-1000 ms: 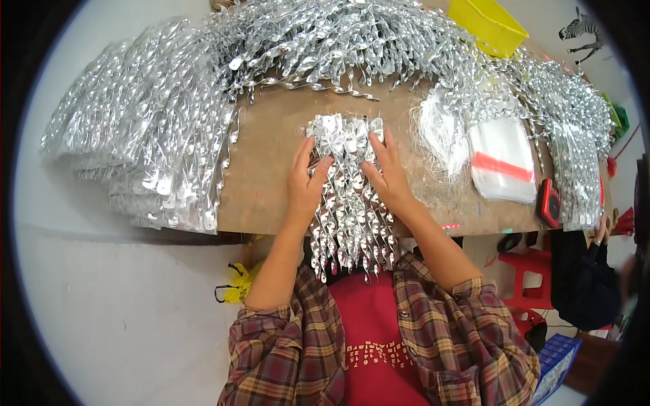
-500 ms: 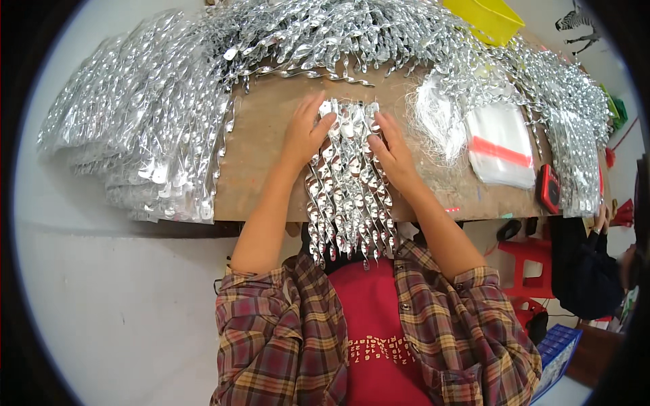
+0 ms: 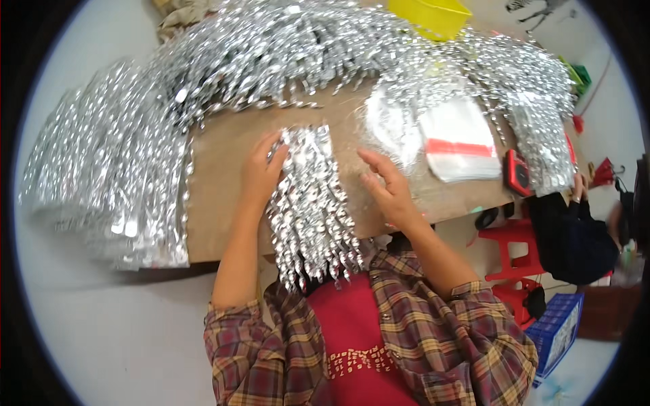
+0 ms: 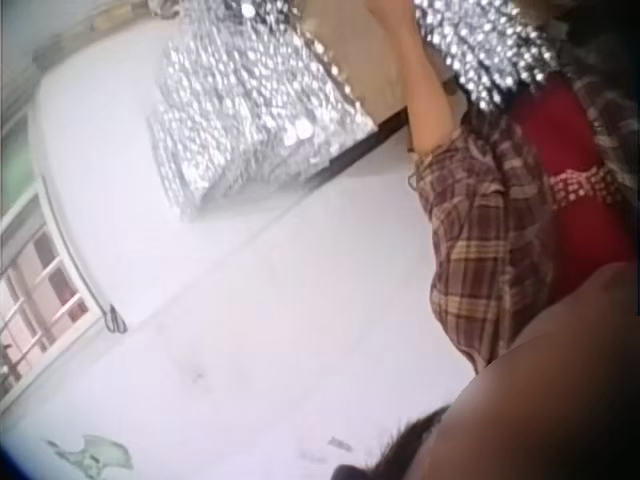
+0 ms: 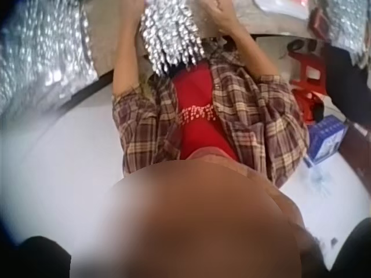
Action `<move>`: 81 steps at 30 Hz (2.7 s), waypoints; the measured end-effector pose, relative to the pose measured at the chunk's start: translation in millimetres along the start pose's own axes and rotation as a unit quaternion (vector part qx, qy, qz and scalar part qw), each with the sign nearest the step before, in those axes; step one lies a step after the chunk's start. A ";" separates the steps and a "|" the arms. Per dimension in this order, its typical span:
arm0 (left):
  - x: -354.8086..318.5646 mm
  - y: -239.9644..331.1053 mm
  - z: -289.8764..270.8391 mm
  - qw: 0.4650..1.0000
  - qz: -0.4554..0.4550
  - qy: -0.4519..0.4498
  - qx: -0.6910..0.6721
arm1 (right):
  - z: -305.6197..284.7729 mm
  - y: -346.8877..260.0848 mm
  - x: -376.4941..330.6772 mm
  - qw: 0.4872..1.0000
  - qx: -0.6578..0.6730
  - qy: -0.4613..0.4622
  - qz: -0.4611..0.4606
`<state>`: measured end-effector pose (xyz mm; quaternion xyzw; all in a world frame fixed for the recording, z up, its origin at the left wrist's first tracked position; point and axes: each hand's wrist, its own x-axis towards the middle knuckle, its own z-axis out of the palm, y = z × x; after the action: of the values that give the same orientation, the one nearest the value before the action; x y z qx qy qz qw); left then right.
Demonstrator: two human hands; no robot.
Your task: Organizing silver tinsel decorations and placing them into individual plastic bags for packaging.
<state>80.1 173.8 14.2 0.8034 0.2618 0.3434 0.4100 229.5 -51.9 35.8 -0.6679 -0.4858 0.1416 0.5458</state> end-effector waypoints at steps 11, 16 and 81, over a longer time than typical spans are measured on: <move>-30.4 42.3 -36.3 0.994 0.051 0.046 0.087 | -171.8 100.1 31.5 0.924 -0.310 0.222 0.028; -52.9 51.6 -42.8 0.995 0.006 0.076 0.060 | -224.9 152.1 36.7 0.870 -0.413 0.194 0.185; -21.1 412.0 -20.5 0.752 0.586 -0.070 0.293 | -234.3 -272.4 -94.8 0.793 -0.578 0.118 -0.149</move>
<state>108.4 -48.2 361.4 0.9020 -0.2018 0.3655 -0.1101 217.2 -285.1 324.8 -0.7900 -0.5025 -0.3284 0.1249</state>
